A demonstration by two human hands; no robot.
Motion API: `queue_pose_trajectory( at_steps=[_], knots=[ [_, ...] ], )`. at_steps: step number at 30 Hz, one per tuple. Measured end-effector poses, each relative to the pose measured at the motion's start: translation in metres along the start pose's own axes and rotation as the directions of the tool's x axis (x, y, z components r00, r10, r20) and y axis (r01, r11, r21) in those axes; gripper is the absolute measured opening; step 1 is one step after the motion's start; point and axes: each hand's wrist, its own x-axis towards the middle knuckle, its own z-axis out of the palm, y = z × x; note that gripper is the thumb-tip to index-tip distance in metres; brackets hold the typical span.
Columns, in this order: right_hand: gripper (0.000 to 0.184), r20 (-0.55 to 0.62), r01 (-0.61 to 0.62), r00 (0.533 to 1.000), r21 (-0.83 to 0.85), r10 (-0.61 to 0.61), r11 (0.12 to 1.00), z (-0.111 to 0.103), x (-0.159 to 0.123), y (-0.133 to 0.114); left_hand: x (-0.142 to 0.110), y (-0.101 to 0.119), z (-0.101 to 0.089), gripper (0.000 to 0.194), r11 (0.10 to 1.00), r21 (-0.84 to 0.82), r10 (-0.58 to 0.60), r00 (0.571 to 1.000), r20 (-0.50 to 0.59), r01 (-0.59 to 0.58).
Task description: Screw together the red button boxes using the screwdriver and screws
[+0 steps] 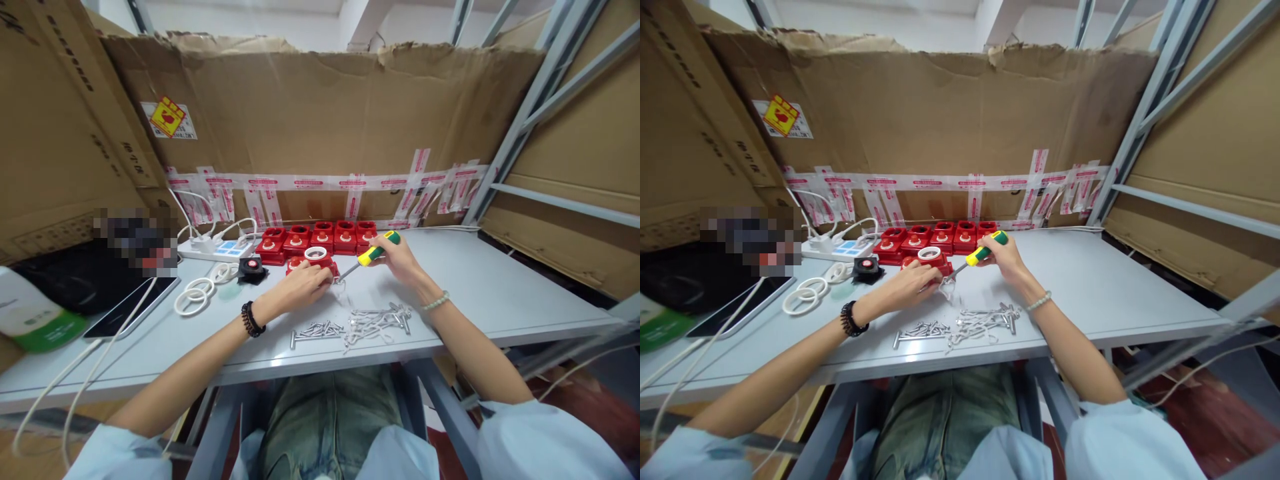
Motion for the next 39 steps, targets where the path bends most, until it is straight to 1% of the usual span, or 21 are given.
queue_pose_trajectory(
  at_steps=[3, 5, 6, 8, 10, 11, 14, 16, 20, 22, 23, 25, 27, 28, 30, 31, 33, 34, 36, 39],
  knots=[
    [0.021, -0.003, 0.011, 1.0, 0.018, -0.011, 1.0, -0.001, 0.0, -0.001, 0.002, 0.001, 0.0, 0.011, 0.987, -0.157, -0.022, 0.999, -0.046, 0.014],
    [0.023, -0.005, 0.018, 1.0, 0.021, -0.018, 1.0, -0.002, 0.0, -0.002, 0.003, 0.002, -0.002, 0.01, 0.959, -0.282, -0.032, 0.997, -0.075, 0.009],
    [0.024, -0.005, 0.023, 1.0, 0.025, -0.022, 0.999, -0.003, 0.0, -0.002, 0.004, 0.003, -0.003, 0.012, 0.944, -0.331, -0.041, 0.996, -0.083, 0.011],
    [0.026, -0.009, 0.033, 0.999, 0.042, -0.032, 0.999, -0.004, 0.0, -0.003, 0.005, 0.005, -0.007, 0.021, 0.923, -0.385, -0.063, 0.993, -0.095, 0.021],
    [0.028, -0.018, 0.044, 0.999, 0.055, -0.043, 0.998, -0.005, 0.0, -0.004, 0.006, 0.007, -0.01, 0.029, 0.918, -0.397, -0.076, 0.991, -0.114, 0.025],
    [0.028, -0.022, 0.049, 0.999, 0.056, -0.048, 0.997, -0.005, 0.0, -0.005, 0.007, 0.008, -0.011, 0.029, 0.918, -0.396, -0.079, 0.989, -0.126, 0.023],
    [0.025, -0.025, 0.083, 0.996, 0.04, -0.082, 0.996, -0.005, 0.0, -0.005, 0.012, 0.011, -0.014, 0.019, 0.92, -0.391, -0.086, 0.987, -0.137, 0.026],
    [0.023, -0.018, 0.113, 0.993, 0.034, -0.113, 0.993, -0.004, 0.0, -0.005, 0.016, 0.012, -0.015, 0.019, 0.924, -0.382, -0.091, 0.986, -0.14, 0.031],
    [0.019, -0.017, 0.171, 0.985, 0.059, -0.17, 0.984, -0.006, 0.002, -0.006, 0.027, 0.011, -0.018, 0.019, 0.933, -0.36, -0.092, 0.978, -0.187, 0.019],
    [0.017, -0.06, 0.215, 0.976, 0.093, -0.21, 0.972, -0.011, 0.005, -0.01, 0.031, 0.009, -0.02, 0.018, 0.935, -0.354, -0.099, 0.976, -0.192, 0.025],
    [0.017, -0.102, 0.244, 0.967, 0.118, -0.233, 0.963, -0.014, 0.006, -0.012, 0.033, 0.008, -0.02, 0.017, 0.939, -0.341, -0.103, 0.976, -0.19, 0.032],
    [0.019, -0.231, 0.301, 0.938, 0.177, -0.257, 0.937, -0.023, 0.011, -0.018, 0.039, 0.01, -0.021, 0.016, 0.956, -0.289, -0.097, 0.978, -0.183, 0.04],
    [0.025, -0.39, 0.342, 0.89, 0.228, -0.236, 0.912, -0.032, 0.016, -0.025, 0.046, 0.017, -0.02, 0.017, 0.974, -0.227, -0.053, 0.987, -0.149, 0.018],
    [0.027, -0.459, 0.358, 0.861, 0.241, -0.219, 0.902, -0.037, 0.018, -0.027, 0.05, 0.022, -0.019, 0.017, 0.981, -0.196, -0.016, 0.994, -0.112, -0.007],
    [0.027, -0.542, 0.386, 0.815, 0.247, -0.204, 0.889, -0.044, 0.022, -0.031, 0.06, 0.038, -0.016, 0.016, 0.988, -0.139, 0.076, 0.997, 0.018, -0.073],
    [0.027, -0.567, 0.397, 0.798, 0.241, -0.204, 0.886, -0.046, 0.023, -0.032, 0.065, 0.047, -0.013, 0.016, 0.989, -0.105, 0.114, 0.988, 0.1, -0.103],
    [0.026, -0.596, 0.41, 0.775, 0.222, -0.21, 0.885, -0.048, 0.024, -0.032, 0.075, 0.066, -0.007, 0.016, 0.987, -0.045, 0.161, 0.952, 0.26, -0.155],
    [0.026, -0.604, 0.414, 0.767, 0.213, -0.213, 0.885, -0.049, 0.025, -0.031, 0.08, 0.074, -0.003, 0.015, 0.984, -0.023, 0.174, 0.937, 0.303, -0.175],
    [0.027, -0.612, 0.419, 0.759, 0.196, -0.223, 0.887, -0.048, 0.025, -0.029, 0.089, 0.087, 0.005, 0.015, 0.981, 0.014, 0.178, 0.922, 0.344, -0.195],
    [0.027, -0.618, 0.419, 0.75, 0.169, -0.235, 0.892, -0.047, 0.026, -0.027, 0.097, 0.097, 0.011, 0.018, 0.983, 0.038, 0.152, 0.91, 0.386, -0.181]
  ],
)
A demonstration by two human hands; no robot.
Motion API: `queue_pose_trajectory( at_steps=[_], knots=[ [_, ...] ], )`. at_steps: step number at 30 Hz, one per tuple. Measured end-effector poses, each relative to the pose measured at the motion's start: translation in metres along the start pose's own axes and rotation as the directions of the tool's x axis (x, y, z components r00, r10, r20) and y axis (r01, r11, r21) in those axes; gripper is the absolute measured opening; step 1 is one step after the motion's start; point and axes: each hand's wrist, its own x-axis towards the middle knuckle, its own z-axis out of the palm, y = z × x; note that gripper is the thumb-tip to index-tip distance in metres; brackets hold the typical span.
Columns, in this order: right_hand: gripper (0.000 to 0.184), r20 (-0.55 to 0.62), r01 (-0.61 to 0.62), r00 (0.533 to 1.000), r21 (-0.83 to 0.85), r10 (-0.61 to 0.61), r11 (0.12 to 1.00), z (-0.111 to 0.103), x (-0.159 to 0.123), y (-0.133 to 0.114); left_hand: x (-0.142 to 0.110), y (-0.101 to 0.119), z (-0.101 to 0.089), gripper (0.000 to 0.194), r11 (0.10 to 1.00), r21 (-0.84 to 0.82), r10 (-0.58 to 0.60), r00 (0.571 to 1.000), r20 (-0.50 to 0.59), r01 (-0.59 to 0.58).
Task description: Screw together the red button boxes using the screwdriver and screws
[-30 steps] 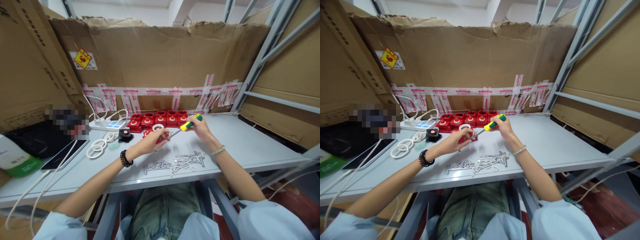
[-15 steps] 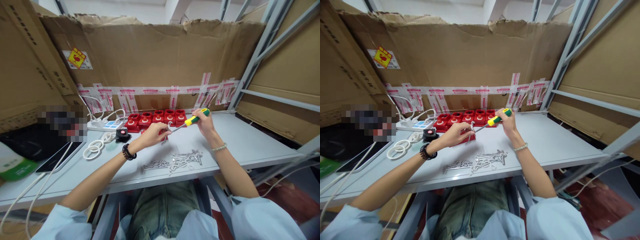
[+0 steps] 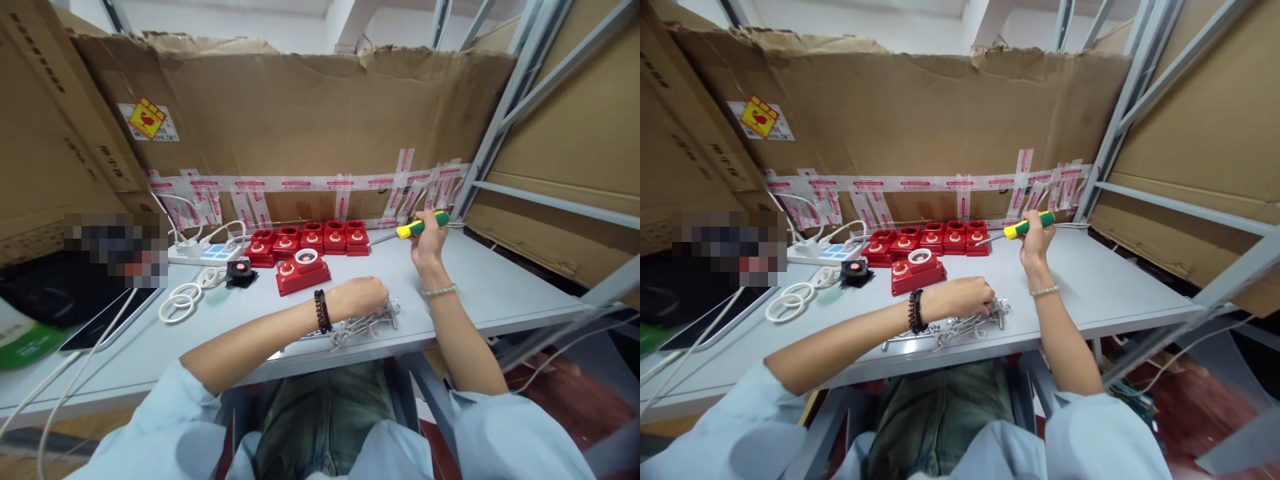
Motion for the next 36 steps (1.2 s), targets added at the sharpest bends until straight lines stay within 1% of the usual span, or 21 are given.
queue_pose_trajectory(
  at_steps=[2, 4, 5, 7, 9, 10, 11, 13, 14, 15, 17, 19, 22, 23, 24, 25, 26, 28, 31, 34, 36],
  knots=[
    [0.026, -0.008, 0.008, 1.0, -0.027, -0.008, 1.0, 0.0, -0.001, 0.001, 0.0, 0.001, -0.002, 0.021, 1.0, -0.024, -0.009, 1.0, 0.011, 0.01],
    [0.024, -0.005, 0.014, 1.0, -0.049, -0.014, 0.999, 0.001, -0.002, 0.001, -0.008, -0.002, -0.007, 0.025, 0.997, -0.073, -0.008, 1.0, -0.022, 0.007],
    [0.023, 0.003, 0.019, 1.0, -0.057, -0.018, 0.998, 0.001, -0.003, 0.002, -0.016, -0.006, -0.009, 0.025, 0.995, -0.102, -0.01, 0.998, -0.059, 0.004],
    [0.023, 0.035, 0.037, 0.999, -0.075, -0.034, 0.997, 0.0, -0.006, 0.004, -0.037, -0.019, -0.012, 0.022, 0.986, -0.164, -0.023, 0.984, -0.175, -0.006],
    [0.023, 0.088, 0.079, 0.994, -0.101, -0.07, 0.992, 0.001, -0.01, 0.007, -0.064, -0.039, -0.01, 0.017, 0.982, -0.191, -0.07, 0.947, -0.313, 0.01],
    [0.022, 0.118, 0.109, 0.988, -0.119, -0.095, 0.987, 0.003, -0.012, 0.009, -0.078, -0.052, -0.006, 0.018, 0.98, -0.187, -0.136, 0.916, -0.376, 0.069],
    [0.02, 0.151, 0.149, 0.98, -0.138, -0.128, 0.979, 0.005, -0.014, 0.011, -0.091, -0.065, -0.001, 0.022, 0.973, -0.184, -0.205, 0.888, -0.412, 0.139],
    [0.017, 0.238, 0.256, 0.948, -0.175, -0.211, 0.951, 0.014, -0.02, 0.012, -0.114, -0.091, 0.013, 0.038, 0.923, -0.238, -0.379, 0.82, -0.429, 0.302],
    [0.016, 0.296, 0.32, 0.92, -0.192, -0.256, 0.928, 0.02, -0.023, 0.012, -0.122, -0.102, 0.02, 0.051, 0.89, -0.288, -0.451, 0.785, -0.426, 0.355],
    [0.014, 0.361, 0.39, 0.883, -0.203, -0.302, 0.898, 0.027, -0.028, 0.01, -0.128, -0.112, 0.027, 0.061, 0.865, -0.342, -0.488, 0.773, -0.406, 0.367],
    [0.012, 0.487, 0.518, 0.793, -0.221, -0.367, 0.826, 0.043, -0.04, 0.005, -0.131, -0.122, 0.038, 0.073, 0.828, -0.437, -0.517, 0.779, -0.353, 0.352],
    [0.013, 0.587, 0.609, 0.71, -0.234, -0.389, 0.758, 0.058, -0.053, 0.0, -0.127, -0.123, 0.043, 0.076, 0.809, -0.484, -0.518, 0.795, -0.316, 0.334],
    [0.018, 0.723, 0.72, 0.577, -0.228, -0.381, 0.656, 0.072, -0.07, -0.002, -0.118, -0.111, 0.041, 0.069, 0.818, -0.473, -0.503, 0.805, -0.314, 0.327],
    [0.018, 0.757, 0.748, 0.544, -0.243, -0.362, 0.617, 0.073, -0.073, -0.001, -0.117, -0.107, 0.039, 0.067, 0.828, -0.454, -0.493, 0.813, -0.31, 0.329],
    [0.018, 0.784, 0.769, 0.522, -0.262, -0.336, 0.584, 0.073, -0.075, 0.002, -0.117, -0.102, 0.036, 0.067, 0.84, -0.43, -0.481, 0.823, -0.303, 0.332],
    [0.016, 0.801, 0.779, 0.512, -0.283, -0.309, 0.559, 0.072, -0.076, 0.005, -0.117, -0.098, 0.033, 0.068, 0.852, -0.401, -0.467, 0.833, -0.295, 0.336],
    [0.014, 0.808, 0.78, 0.514, -0.302, -0.287, 0.549, 0.07, -0.075, 0.007, -0.117, -0.095, 0.031, 0.07, 0.865, -0.37, -0.454, 0.842, -0.291, 0.338],
    [0.012, 0.801, 0.761, 0.536, -0.322, -0.267, 0.563, 0.066, -0.074, 0.012, -0.115, -0.09, 0.027, 0.075, 0.887, -0.327, -0.424, 0.852, -0.306, 0.324],
    [0.011, 0.773, 0.733, 0.57, -0.325, -0.279, 0.597, 0.061, -0.072, 0.013, -0.105, -0.087, 0.024, 0.079, 0.904, -0.318, -0.387, 0.866, -0.316, 0.287],
    [0.013, 0.771, 0.73, 0.574, -0.329, -0.276, 0.599, 0.06, -0.073, 0.012, -0.095, -0.087, 0.027, 0.069, 0.911, -0.292, -0.377, 0.877, -0.299, 0.292],
    [0.014, 0.773, 0.731, 0.572, -0.328, -0.275, 0.598, 0.06, -0.074, 0.012, -0.092, -0.087, 0.029, 0.063, 0.914, -0.276, -0.377, 0.872, -0.312, 0.296]
  ],
)
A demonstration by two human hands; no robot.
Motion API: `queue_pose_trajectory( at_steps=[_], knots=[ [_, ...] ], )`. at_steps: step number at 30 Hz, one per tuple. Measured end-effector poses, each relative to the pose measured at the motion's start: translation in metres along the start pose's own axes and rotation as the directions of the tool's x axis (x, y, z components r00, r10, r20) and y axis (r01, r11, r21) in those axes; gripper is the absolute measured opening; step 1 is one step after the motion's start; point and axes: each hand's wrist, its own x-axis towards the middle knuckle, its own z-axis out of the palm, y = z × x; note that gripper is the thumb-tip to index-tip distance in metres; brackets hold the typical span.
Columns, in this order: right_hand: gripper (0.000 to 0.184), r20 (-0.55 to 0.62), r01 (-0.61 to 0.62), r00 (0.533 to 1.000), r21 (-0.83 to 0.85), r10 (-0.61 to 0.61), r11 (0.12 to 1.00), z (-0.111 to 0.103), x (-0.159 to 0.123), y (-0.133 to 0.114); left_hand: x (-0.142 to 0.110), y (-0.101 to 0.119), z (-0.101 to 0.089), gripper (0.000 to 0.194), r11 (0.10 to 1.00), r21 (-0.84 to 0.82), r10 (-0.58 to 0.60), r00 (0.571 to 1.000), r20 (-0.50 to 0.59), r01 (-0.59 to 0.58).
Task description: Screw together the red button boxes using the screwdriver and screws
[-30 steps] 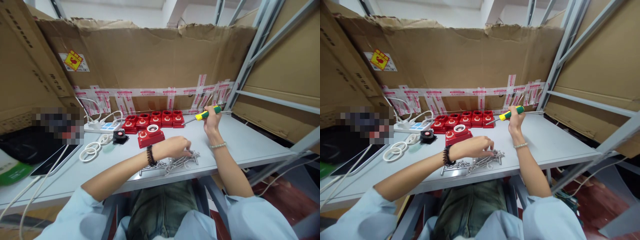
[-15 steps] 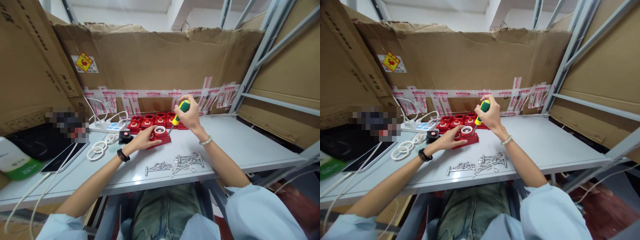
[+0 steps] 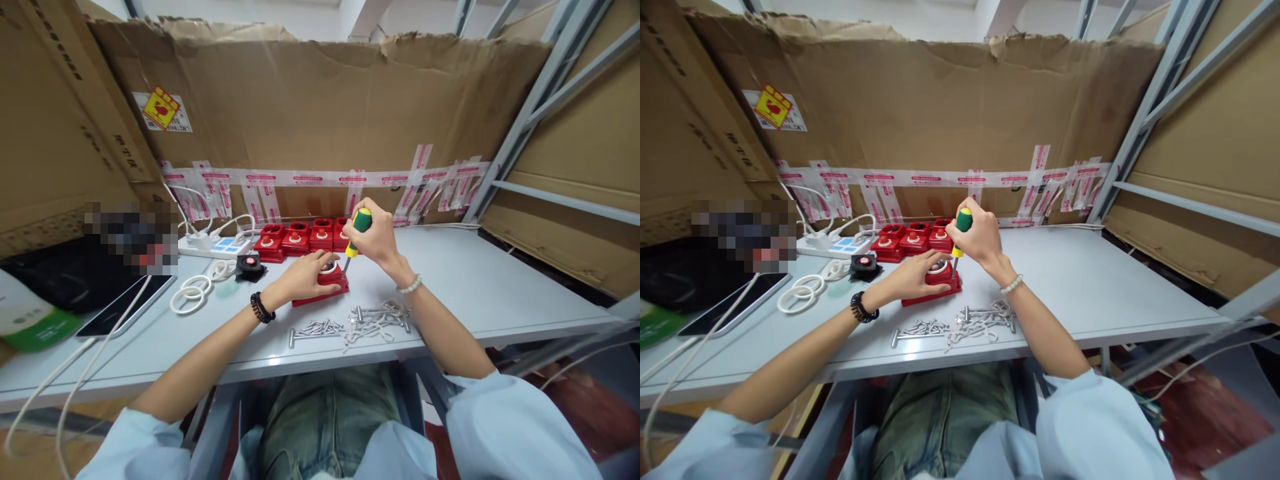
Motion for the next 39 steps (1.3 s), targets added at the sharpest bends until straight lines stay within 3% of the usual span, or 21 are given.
queue_pose_trajectory(
  at_steps=[4, 8, 12, 18, 24, 28, 32, 36, 39],
  knots=[
    [0.016, -0.002, 0.01, 1.0, -0.033, -0.01, 0.999, 0.001, -0.001, -0.001, -0.002, 0.0, 0.002, 0.059, 1.0, 0.0, 0.013, 0.999, -0.031, -0.013],
    [0.018, 0.014, 0.01, 1.0, -0.168, -0.008, 0.986, 0.002, -0.001, -0.008, -0.002, -0.001, 0.003, 0.058, 1.0, 0.018, 0.002, 0.999, -0.035, -0.001],
    [0.032, -0.006, -0.014, 1.0, -0.284, 0.012, 0.959, 0.003, -0.001, -0.02, -0.001, -0.002, 0.006, 0.059, 0.999, 0.044, 0.009, 0.999, -0.053, -0.007],
    [0.044, -0.042, -0.082, 0.996, -0.299, 0.073, 0.951, 0.006, 0.001, -0.027, -0.002, -0.002, 0.007, 0.06, 0.999, 0.041, 0.007, 0.998, -0.06, -0.005],
    [0.048, -0.071, -0.019, 0.997, -0.289, -0.001, 0.957, 0.011, 0.005, -0.022, -0.001, -0.002, 0.007, 0.057, 1.0, 0.028, 0.01, 0.997, -0.073, -0.008],
    [0.034, 0.18, 0.054, 0.984, -0.272, -0.004, 0.961, 0.003, 0.01, -0.025, 0.0, -0.003, 0.008, 0.057, 0.999, 0.046, 0.006, 0.998, -0.064, -0.003],
    [0.017, 0.458, 0.066, 0.887, -0.023, -0.048, 0.998, -0.014, 0.017, -0.021, -0.001, -0.002, 0.005, 0.057, 0.999, 0.044, 0.013, 0.999, -0.044, -0.011],
    [0.023, 0.543, 0.027, 0.833, 0.153, -0.106, 0.988, -0.021, 0.02, -0.015, 0.0, 0.001, 0.0, 0.051, 0.998, 0.041, 0.044, 0.996, -0.081, -0.04],
    [0.022, 0.56, 0.008, 0.821, 0.181, -0.109, 0.984, -0.019, 0.018, -0.014, 0.007, 0.007, -0.003, 0.038, 0.986, -0.155, 0.033, 0.984, -0.175, -0.06]
  ],
)
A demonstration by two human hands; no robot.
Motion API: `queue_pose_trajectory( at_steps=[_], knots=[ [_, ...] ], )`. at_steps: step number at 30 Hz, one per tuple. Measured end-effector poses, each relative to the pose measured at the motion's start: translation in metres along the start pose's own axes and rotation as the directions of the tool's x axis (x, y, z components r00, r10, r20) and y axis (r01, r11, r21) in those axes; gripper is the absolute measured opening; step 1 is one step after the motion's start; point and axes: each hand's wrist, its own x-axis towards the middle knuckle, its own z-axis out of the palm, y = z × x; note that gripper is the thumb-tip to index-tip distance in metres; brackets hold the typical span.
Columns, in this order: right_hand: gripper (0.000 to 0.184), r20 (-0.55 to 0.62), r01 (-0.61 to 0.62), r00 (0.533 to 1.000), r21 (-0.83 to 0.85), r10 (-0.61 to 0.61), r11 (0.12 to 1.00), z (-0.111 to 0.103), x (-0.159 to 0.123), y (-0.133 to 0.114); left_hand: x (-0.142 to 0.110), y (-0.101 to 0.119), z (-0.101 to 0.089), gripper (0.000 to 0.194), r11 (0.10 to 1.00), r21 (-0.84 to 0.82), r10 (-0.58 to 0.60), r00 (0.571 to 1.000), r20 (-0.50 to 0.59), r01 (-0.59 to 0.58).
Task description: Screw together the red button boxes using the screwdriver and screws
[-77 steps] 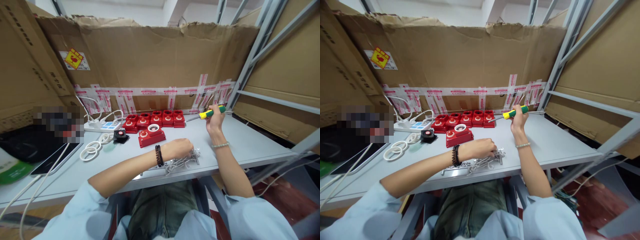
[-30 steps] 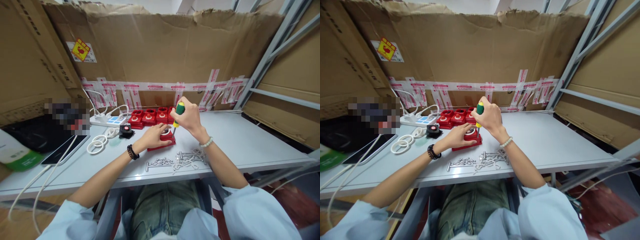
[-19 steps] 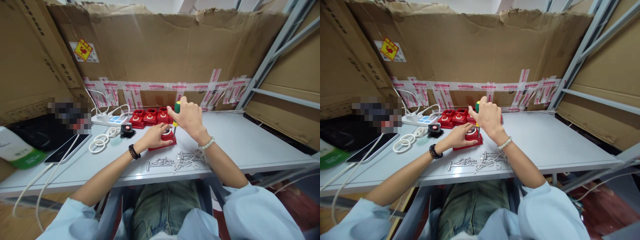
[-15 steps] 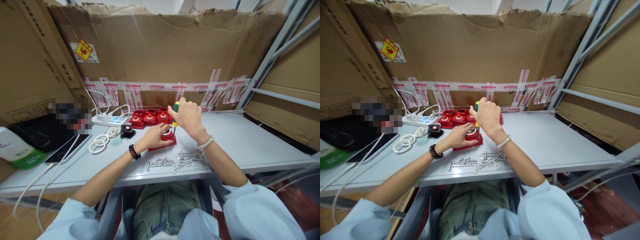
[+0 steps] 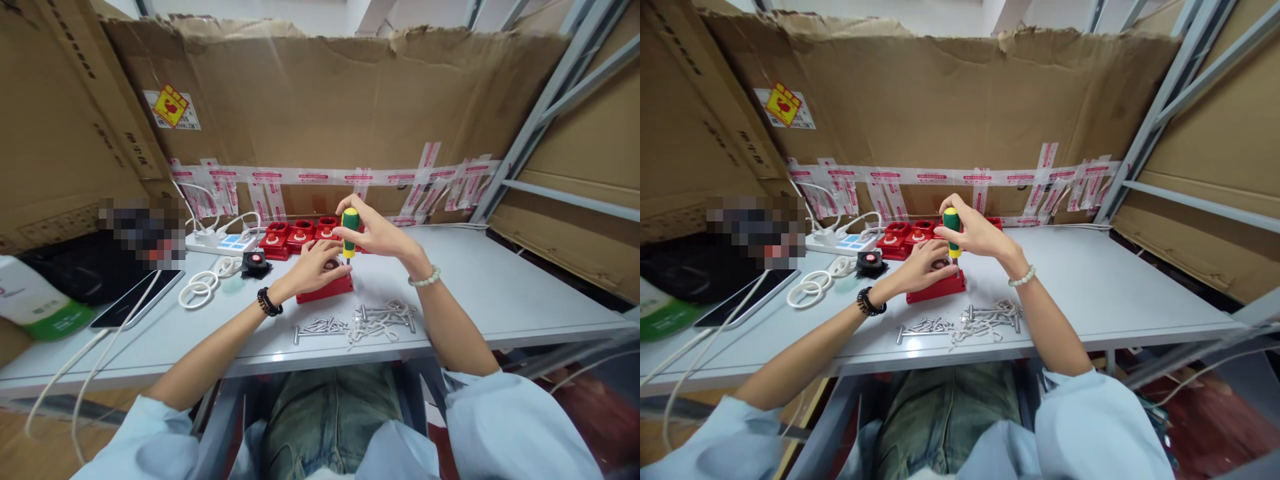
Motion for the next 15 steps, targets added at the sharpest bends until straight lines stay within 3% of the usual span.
queue_pose_trajectory(
  at_steps=[2, 5, 12, 15],
  knots=[
    [0.021, 0.003, 0.003, 1.0, 0.008, -0.003, 1.0, 0.002, -0.001, 0.0, 0.006, 0.004, 0.002, 0.035, 0.968, -0.25, -0.029, 0.999, -0.026, 0.021],
    [0.019, -0.018, 0.018, 1.0, 0.005, -0.018, 1.0, 0.005, -0.003, 0.001, 0.013, 0.008, 0.008, 0.034, 0.836, -0.542, -0.102, 0.995, -0.005, 0.083],
    [0.026, -0.213, -0.009, 0.977, -0.053, -0.003, 0.999, 0.013, -0.008, 0.0, 0.016, 0.004, 0.022, 0.035, 0.734, -0.668, -0.232, 0.969, -0.081, 0.12],
    [0.026, -0.252, -0.013, 0.968, -0.041, 0.002, 0.999, 0.016, -0.008, 0.0, 0.015, 0.004, 0.02, 0.036, 0.741, -0.659, -0.233, 0.97, -0.073, 0.129]
  ],
)
